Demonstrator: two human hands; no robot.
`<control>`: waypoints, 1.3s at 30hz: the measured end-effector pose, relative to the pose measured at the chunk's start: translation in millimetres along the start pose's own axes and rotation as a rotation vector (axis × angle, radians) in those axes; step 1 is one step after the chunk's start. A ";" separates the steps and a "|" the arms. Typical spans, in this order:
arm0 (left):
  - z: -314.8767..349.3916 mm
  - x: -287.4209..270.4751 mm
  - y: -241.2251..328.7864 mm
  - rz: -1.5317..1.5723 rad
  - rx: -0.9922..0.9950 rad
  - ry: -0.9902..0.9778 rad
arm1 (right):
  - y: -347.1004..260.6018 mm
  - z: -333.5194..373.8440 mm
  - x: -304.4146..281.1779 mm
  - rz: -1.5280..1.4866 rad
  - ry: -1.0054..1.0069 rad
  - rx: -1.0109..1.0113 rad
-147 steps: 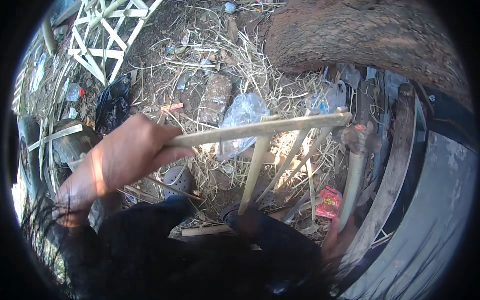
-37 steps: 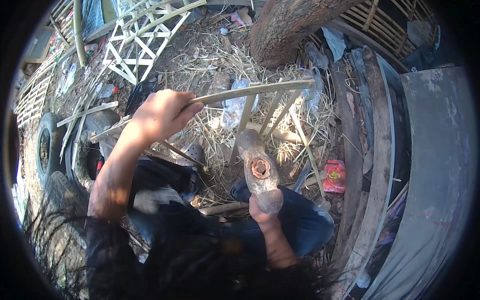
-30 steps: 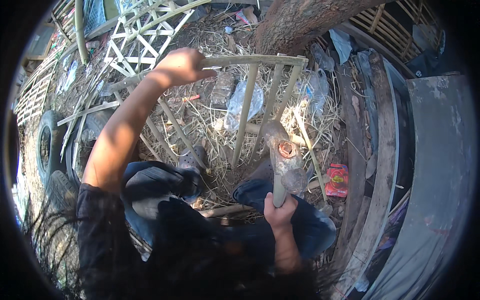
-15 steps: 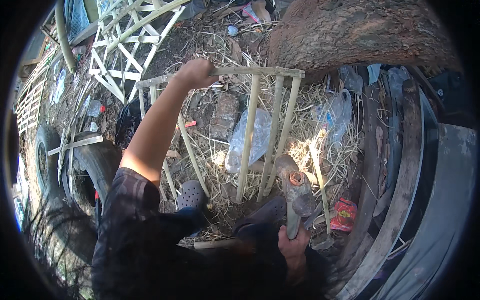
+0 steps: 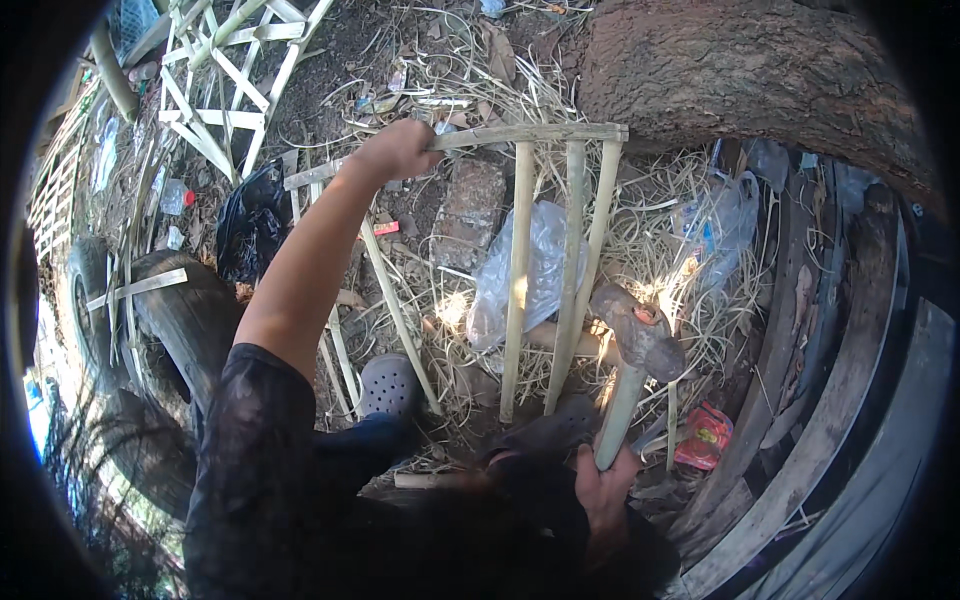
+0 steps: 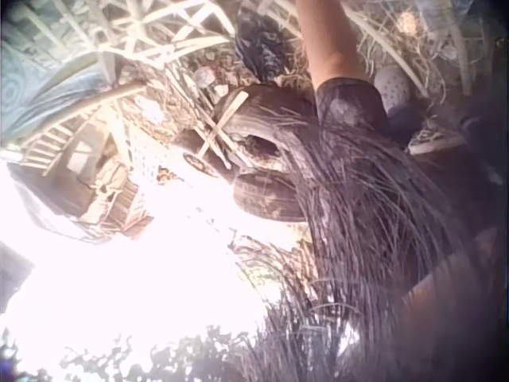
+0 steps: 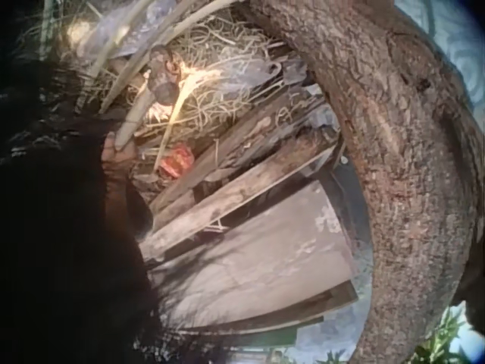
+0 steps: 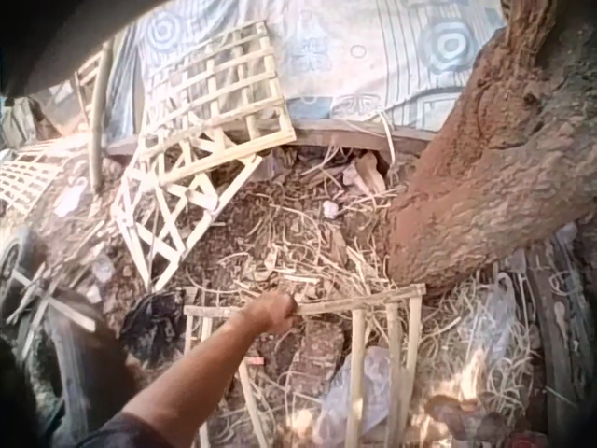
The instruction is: The person constructs a bamboo frame by hammering wooden pegs into bamboo strips and using a large knife to trim and split bamboo pieces while working on the ground.
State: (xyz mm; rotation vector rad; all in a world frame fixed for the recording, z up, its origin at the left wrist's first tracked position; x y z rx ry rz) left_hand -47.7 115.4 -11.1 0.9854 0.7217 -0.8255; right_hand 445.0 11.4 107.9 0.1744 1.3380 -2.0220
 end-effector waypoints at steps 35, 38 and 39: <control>41.2 66.8 64.4 -0.109 0.217 -0.021 | -113.0 48.3 13.6 0.365 0.015 -0.156; 38.3 64.1 56.7 -0.013 0.118 0.174 | -96.8 13.8 42.4 0.198 -0.002 -0.106; 41.2 59.4 58.5 0.001 0.218 0.325 | -86.3 1.4 51.6 0.188 -0.005 -0.098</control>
Point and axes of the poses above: each hand's wrist, its own z-axis away from the middle knuckle, its own x-axis out of the palm, y = z × x, the point moved 8 cm from there along -z, towards the middle knuckle, and after that the axes turned 2 degrees about x, right-handed, at the moved point
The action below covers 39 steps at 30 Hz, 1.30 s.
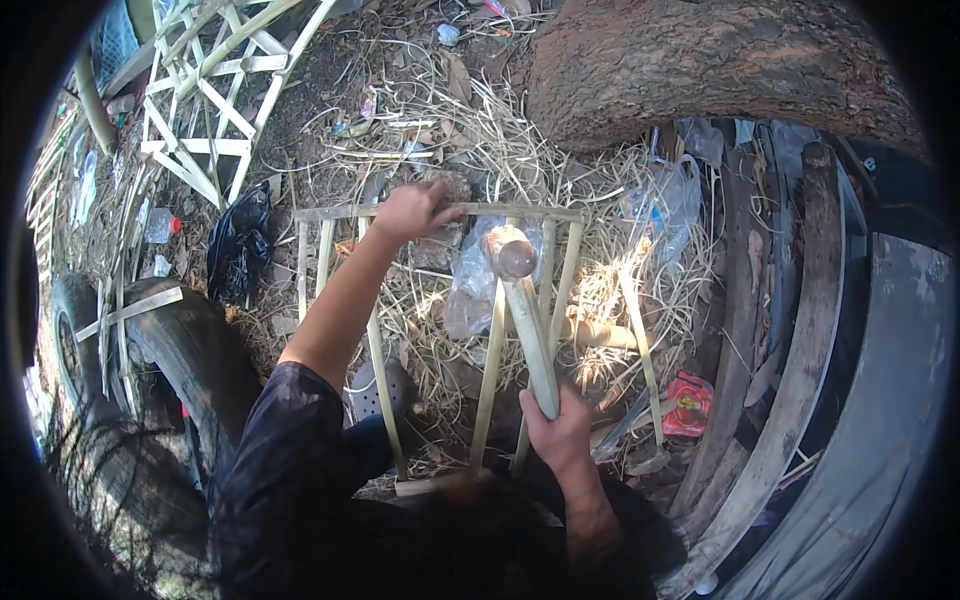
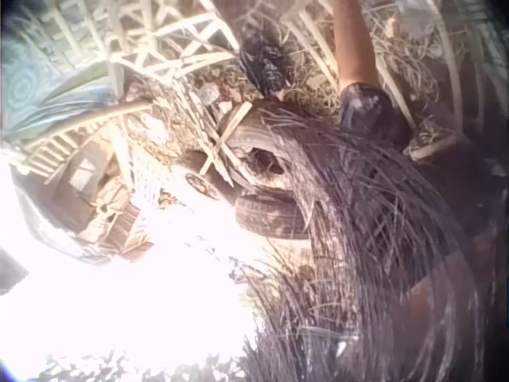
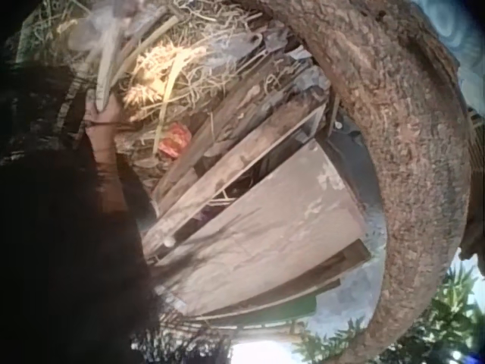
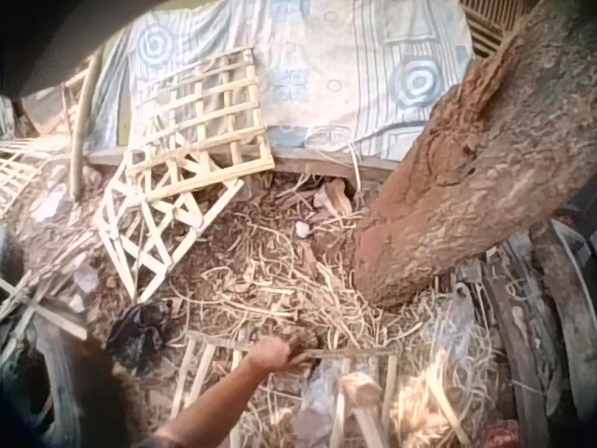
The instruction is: The person constructs a bamboo frame by hammering wooden pegs into bamboo strips and using a large knife to trim and split bamboo pieces while working on the ground.
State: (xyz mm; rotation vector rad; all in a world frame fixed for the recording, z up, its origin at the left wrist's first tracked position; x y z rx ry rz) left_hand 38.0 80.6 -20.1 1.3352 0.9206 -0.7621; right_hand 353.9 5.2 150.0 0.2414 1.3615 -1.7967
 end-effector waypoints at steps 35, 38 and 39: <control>-4.2 23.4 -17.5 -0.110 -0.333 -0.257 | 10.9 -121.5 44.6 0.158 -0.252 0.186; -5.3 26.0 -19.0 -0.134 -0.333 -0.277 | -10.2 -121.1 34.4 0.194 -0.246 0.131; -5.4 26.7 -19.6 -0.131 -0.341 -0.278 | -14.5 -121.1 34.2 0.199 -0.253 0.130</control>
Point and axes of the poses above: each hand's wrist, its own z-axis away from the middle knuckle, its own x-axis out of the palm, y = z × x, the point moved 8 cm from there along -z, towards the middle knuckle, and after that the axes turned 2 degrees about x, right-handed, at the moved point
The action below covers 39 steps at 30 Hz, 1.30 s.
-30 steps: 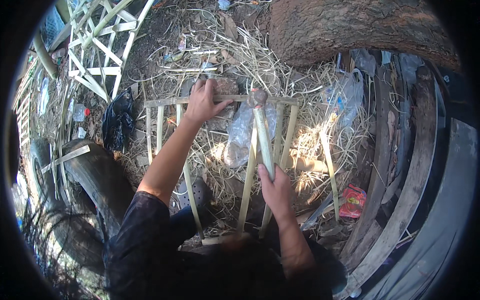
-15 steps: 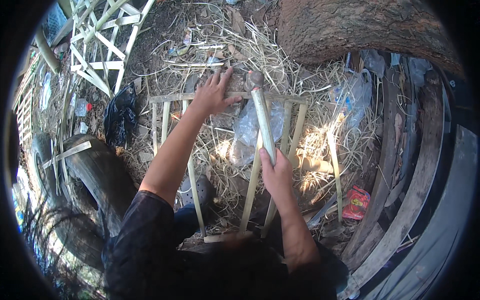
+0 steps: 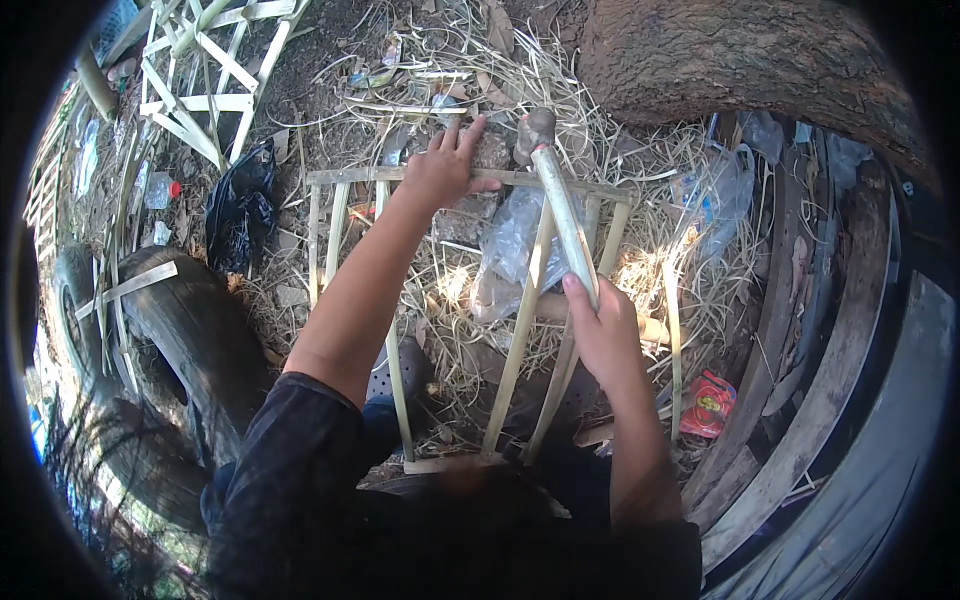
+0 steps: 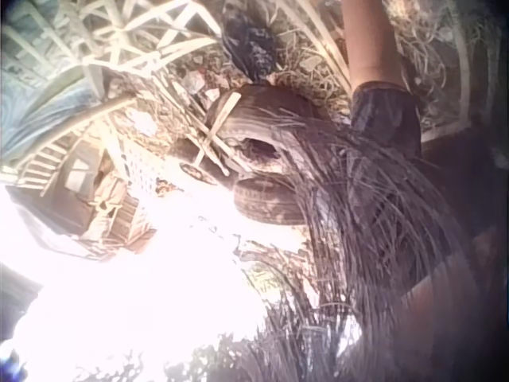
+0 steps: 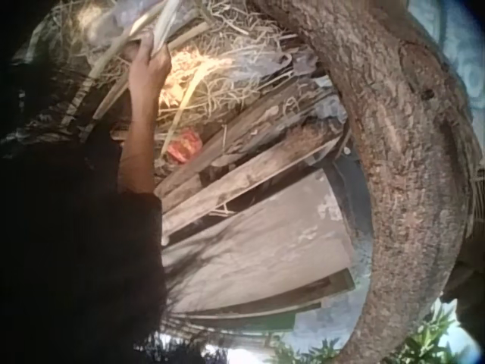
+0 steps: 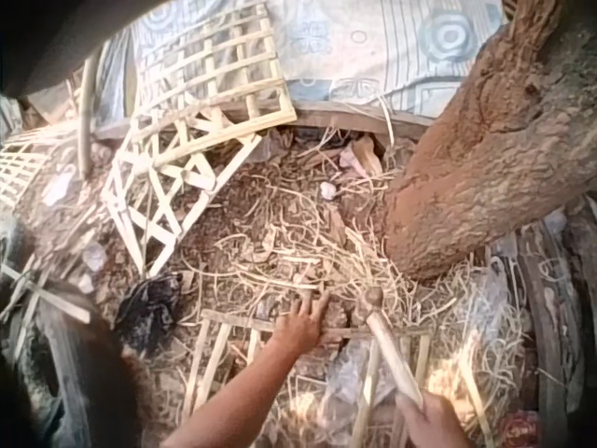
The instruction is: The person constructs a bamboo frame by hammering wooden pegs into bamboo strips and using a large knife to trim and split bamboo pieces while working on the ground.
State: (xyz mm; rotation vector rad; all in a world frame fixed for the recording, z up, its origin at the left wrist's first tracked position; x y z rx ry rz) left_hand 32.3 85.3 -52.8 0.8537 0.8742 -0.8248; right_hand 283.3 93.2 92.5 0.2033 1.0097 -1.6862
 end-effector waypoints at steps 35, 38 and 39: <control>4.3 -4.4 -1.1 -0.027 0.134 0.193 | 1.2 -3.7 5.4 -0.026 -0.047 0.064; 1.7 -3.7 -2.2 0.009 0.117 0.131 | -0.7 -2.4 3.3 -0.012 -0.025 0.056; 4.2 -6.9 -2.4 0.009 0.111 0.111 | -4.7 -6.8 5.1 0.023 -0.076 0.088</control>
Point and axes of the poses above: each hand's wrist, its own z-axis away from the middle knuckle, its own x-axis out of the palm, y = z × x, the point moved 8 cm from there along -z, towards the middle knuckle, and after that the axes turned 2 degrees about x, right-handed, at the moved point
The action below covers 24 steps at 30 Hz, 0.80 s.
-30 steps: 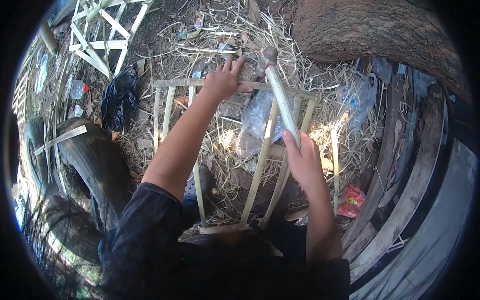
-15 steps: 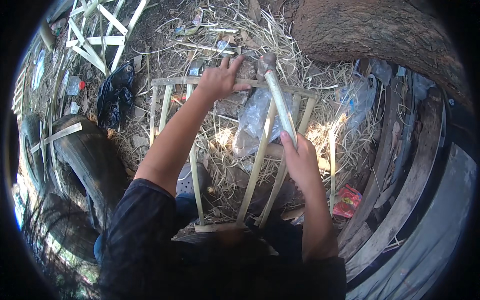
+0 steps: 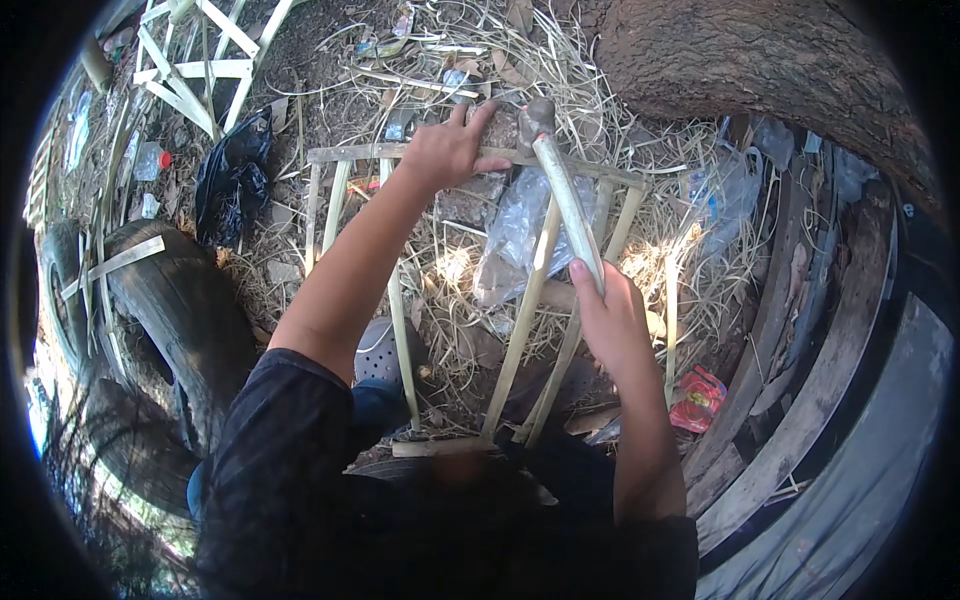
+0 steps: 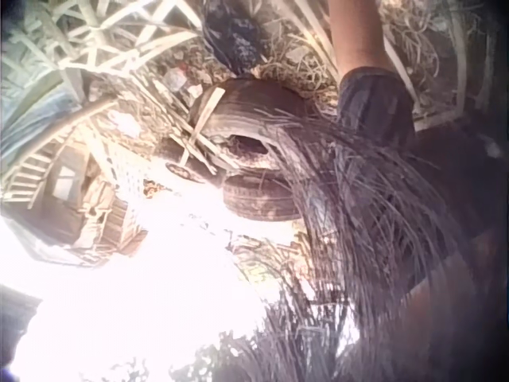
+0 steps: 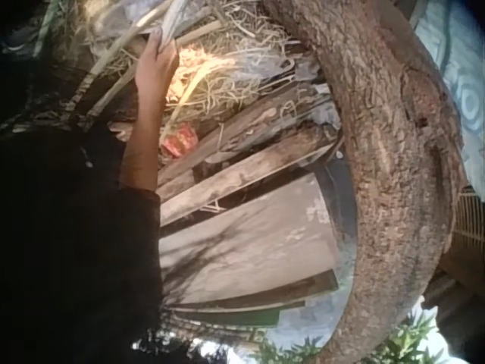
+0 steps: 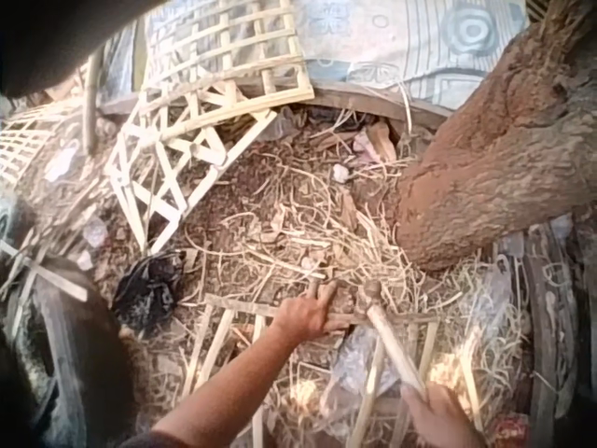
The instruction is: The person constructs a bamboo frame by hammering wooden pegs into bamboo strips and using a large knife to trim and split bamboo pieces while working on the ground.
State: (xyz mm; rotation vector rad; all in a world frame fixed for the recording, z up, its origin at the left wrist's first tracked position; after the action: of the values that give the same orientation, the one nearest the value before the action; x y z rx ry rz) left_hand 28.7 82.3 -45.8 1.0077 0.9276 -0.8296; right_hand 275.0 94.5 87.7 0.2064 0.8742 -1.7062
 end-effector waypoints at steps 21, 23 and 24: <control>1.6 6.2 -0.2 -0.045 0.026 0.075 | 11.3 4.7 7.9 0.092 0.092 -0.093; -1.4 5.1 0.6 -0.052 0.023 0.091 | 15.6 10.2 4.7 -0.112 0.176 -0.180; -2.1 4.6 -0.2 -0.040 0.020 0.079 | 16.0 10.0 3.9 -0.079 0.158 -0.165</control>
State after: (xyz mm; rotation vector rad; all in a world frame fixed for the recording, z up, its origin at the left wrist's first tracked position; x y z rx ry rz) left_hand 29.7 83.6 -50.6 1.0479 1.0112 -0.8384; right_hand 291.0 84.0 85.6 0.1997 1.1485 -1.6972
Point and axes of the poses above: each hand's wrist, its own z-axis away from the middle knuckle, its own x-axis out of the palm, y = z × x, the point moved 8 cm from there along -z, towards the middle knuckle, and after that the axes turned 2 degrees about x, right-handed, at the moved point
